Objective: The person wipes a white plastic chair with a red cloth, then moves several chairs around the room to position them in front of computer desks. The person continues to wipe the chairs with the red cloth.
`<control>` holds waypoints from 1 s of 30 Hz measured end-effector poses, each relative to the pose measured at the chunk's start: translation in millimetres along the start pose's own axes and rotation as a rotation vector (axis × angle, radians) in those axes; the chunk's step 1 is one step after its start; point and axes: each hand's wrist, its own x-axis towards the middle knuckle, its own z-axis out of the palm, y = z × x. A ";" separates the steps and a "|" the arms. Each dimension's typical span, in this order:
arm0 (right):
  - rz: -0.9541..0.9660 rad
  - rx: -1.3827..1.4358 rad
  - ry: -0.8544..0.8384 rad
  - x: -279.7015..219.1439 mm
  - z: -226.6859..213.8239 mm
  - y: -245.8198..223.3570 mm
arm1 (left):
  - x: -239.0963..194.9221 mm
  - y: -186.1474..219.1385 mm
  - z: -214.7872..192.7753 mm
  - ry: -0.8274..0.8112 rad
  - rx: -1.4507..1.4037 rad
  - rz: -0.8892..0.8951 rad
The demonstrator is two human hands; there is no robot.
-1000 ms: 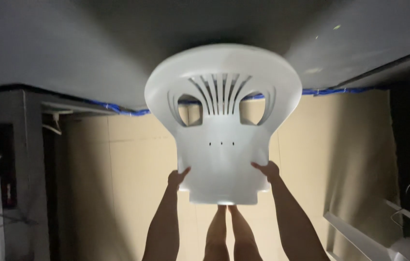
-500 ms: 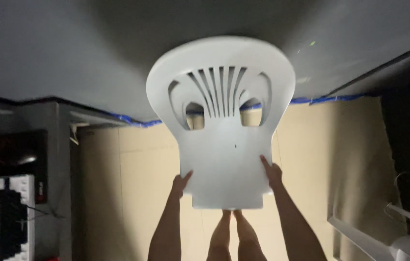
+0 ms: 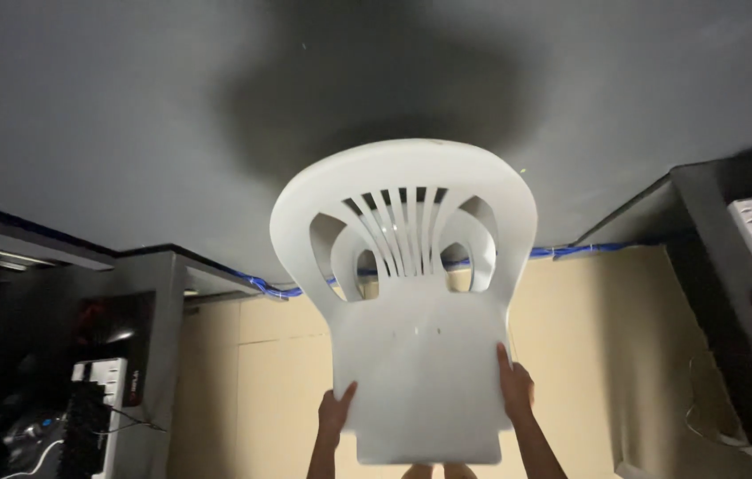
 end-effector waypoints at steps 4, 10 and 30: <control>0.033 0.039 -0.014 -49.6 -33.1 1.2 | -53.1 0.7 -26.8 0.047 -0.027 0.032; 0.067 0.022 -0.034 -73.6 -42.0 2.0 | -70.0 -1.0 -44.5 0.087 0.061 0.029; -0.131 -0.033 -0.055 -64.8 -51.4 -40.1 | -61.2 238.5 -13.0 0.297 -0.498 0.971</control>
